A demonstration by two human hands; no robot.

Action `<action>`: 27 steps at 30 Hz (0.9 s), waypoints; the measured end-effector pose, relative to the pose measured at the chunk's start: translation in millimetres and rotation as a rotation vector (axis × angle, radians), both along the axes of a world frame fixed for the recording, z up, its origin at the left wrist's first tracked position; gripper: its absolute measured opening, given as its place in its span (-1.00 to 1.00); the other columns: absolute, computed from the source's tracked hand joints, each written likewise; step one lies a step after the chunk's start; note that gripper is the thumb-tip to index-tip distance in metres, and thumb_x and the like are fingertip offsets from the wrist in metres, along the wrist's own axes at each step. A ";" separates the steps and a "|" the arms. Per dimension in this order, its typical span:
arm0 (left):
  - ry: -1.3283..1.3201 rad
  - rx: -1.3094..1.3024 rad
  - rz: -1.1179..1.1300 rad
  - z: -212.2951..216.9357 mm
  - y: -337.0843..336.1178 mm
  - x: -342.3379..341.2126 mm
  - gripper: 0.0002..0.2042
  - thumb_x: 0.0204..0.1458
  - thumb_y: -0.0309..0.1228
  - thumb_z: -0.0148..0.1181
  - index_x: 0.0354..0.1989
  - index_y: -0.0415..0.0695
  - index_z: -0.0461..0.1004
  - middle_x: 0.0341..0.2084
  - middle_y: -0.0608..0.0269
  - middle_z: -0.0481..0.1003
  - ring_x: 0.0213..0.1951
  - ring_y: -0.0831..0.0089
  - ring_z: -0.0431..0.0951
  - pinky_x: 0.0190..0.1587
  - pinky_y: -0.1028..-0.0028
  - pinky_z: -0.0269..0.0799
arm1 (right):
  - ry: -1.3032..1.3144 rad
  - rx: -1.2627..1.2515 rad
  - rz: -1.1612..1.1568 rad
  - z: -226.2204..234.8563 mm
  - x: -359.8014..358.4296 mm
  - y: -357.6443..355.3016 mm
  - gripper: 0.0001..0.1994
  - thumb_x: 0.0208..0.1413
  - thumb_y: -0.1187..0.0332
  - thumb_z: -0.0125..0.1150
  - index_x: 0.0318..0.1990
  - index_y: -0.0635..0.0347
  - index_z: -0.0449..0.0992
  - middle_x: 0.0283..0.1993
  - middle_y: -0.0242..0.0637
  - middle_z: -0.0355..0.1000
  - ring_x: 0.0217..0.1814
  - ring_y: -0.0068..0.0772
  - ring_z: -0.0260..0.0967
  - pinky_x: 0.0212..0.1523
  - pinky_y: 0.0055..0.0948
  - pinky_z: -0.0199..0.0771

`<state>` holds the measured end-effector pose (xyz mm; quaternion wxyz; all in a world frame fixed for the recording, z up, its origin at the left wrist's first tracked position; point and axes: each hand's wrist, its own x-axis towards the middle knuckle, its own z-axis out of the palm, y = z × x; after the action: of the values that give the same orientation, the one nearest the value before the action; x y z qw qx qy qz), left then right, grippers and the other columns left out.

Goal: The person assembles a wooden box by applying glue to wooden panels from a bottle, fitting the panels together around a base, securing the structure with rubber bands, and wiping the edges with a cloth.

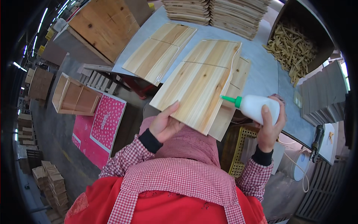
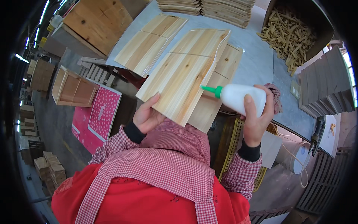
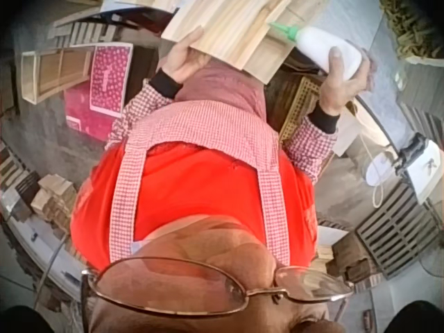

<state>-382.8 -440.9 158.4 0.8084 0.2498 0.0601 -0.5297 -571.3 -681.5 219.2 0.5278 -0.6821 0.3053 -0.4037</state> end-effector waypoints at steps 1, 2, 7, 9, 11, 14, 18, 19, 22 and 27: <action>0.001 0.002 0.008 -0.6 -3.0 3.2 -0.51 0.23 -0.38 0.09 0.26 -0.24 0.09 0.18 0.00 0.30 0.20 0.26 0.38 0.26 0.26 0.37 | -0.006 -0.064 0.028 -2.4 -4.7 4.3 -0.65 0.13 0.27 0.22 -0.01 0.25 0.39 -0.26 -0.34 0.39 -0.41 -0.61 0.32 -0.52 -0.65 0.27; 0.009 -0.012 0.013 -1.2 -5.2 5.9 -0.52 0.23 -0.38 0.09 0.26 -0.24 0.10 0.17 0.00 0.31 0.19 0.26 0.39 0.25 0.26 0.37 | -0.012 -0.127 0.057 -4.9 -8.9 8.3 -0.65 0.11 0.27 0.23 -0.01 0.25 0.39 -0.26 -0.34 0.39 -0.35 -0.58 0.33 -0.41 -0.60 0.32; 0.004 -0.085 0.008 -4.8 -11.0 17.1 -0.52 0.24 -0.40 0.06 0.27 -0.26 0.10 0.18 -0.01 0.31 0.22 0.22 0.36 0.27 0.25 0.35 | -0.016 -0.127 0.186 10.9 -18.6 27.3 -0.62 0.07 0.29 0.26 -0.01 0.27 0.38 -0.25 -0.34 0.38 -0.21 -0.51 0.31 -0.14 -0.51 0.32; -0.003 -0.099 -0.005 -5.0 -20.0 21.0 -0.52 0.25 -0.40 0.05 0.28 -0.26 0.09 0.19 -0.02 0.30 0.23 0.20 0.34 0.28 0.24 0.34 | -0.014 -0.152 0.123 7.2 -10.0 24.2 -0.62 0.08 0.27 0.24 0.00 0.26 0.38 -0.24 -0.33 0.38 -0.22 -0.52 0.32 -0.17 -0.52 0.33; -0.005 -0.074 0.022 -4.5 -28.6 23.5 -0.52 0.24 -0.40 0.06 0.27 -0.27 0.10 0.19 -0.02 0.30 0.23 0.20 0.34 0.29 0.24 0.33 | -0.008 -0.205 0.004 1.3 -0.1 20.0 -0.61 0.09 0.24 0.22 0.01 0.24 0.38 -0.23 -0.32 0.37 -0.25 -0.54 0.33 -0.24 -0.55 0.36; -0.018 -0.061 0.062 -3.1 -31.6 34.9 -0.55 0.23 -0.40 0.08 0.24 -0.27 0.15 0.16 0.01 0.33 0.21 0.22 0.37 0.28 0.24 0.33 | -0.014 -0.279 0.094 -8.0 1.7 16.9 -0.59 0.10 0.21 0.21 0.03 0.24 0.36 -0.25 -0.32 0.37 -0.33 -0.56 0.34 -0.39 -0.60 0.34; -0.014 -0.076 0.093 0.5 -25.8 47.2 -0.58 0.21 -0.40 0.11 0.19 -0.27 0.23 0.12 0.08 0.38 0.16 0.26 0.40 0.26 0.22 0.32 | -0.086 -0.132 0.082 -7.9 2.6 27.0 -0.58 0.09 0.20 0.19 0.02 0.27 0.35 -0.26 -0.31 0.37 -0.32 -0.52 0.34 -0.34 -0.56 0.36; 0.004 -0.087 0.103 3.9 -22.3 46.8 -0.58 0.21 -0.41 0.11 0.20 -0.26 0.23 0.14 0.08 0.38 0.17 0.25 0.39 0.27 0.21 0.30 | -0.122 -0.047 0.051 -3.2 1.5 30.6 -0.58 0.09 0.20 0.19 0.00 0.29 0.35 -0.26 -0.30 0.37 -0.30 -0.50 0.34 -0.27 -0.52 0.37; -0.015 -0.034 0.210 14.0 -13.1 57.0 -0.55 0.17 -0.49 0.12 0.23 -0.24 0.22 0.17 0.05 0.37 0.24 0.21 0.33 0.34 0.19 0.18 | -0.402 0.200 0.028 -4.5 18.1 34.8 -0.50 0.09 0.13 0.16 0.07 0.27 0.28 -0.31 -0.25 0.35 -0.54 -0.47 0.32 -0.64 -0.55 0.26; -0.272 -0.216 0.267 49.3 38.1 87.6 -0.46 0.14 -0.45 0.13 0.31 -0.20 0.15 0.24 0.05 0.30 0.26 0.17 0.31 0.35 0.12 0.15 | -0.526 0.222 -0.077 -7.6 30.0 23.3 -0.46 0.08 0.07 0.15 0.09 0.26 0.27 -0.38 -0.22 0.33 -0.63 -0.46 0.25 -0.72 -0.52 0.17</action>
<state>-295.2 -402.8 207.7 0.8940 0.2208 -0.0740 -0.3829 -541.3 -658.2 211.5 0.6443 -0.4801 0.2259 -0.5507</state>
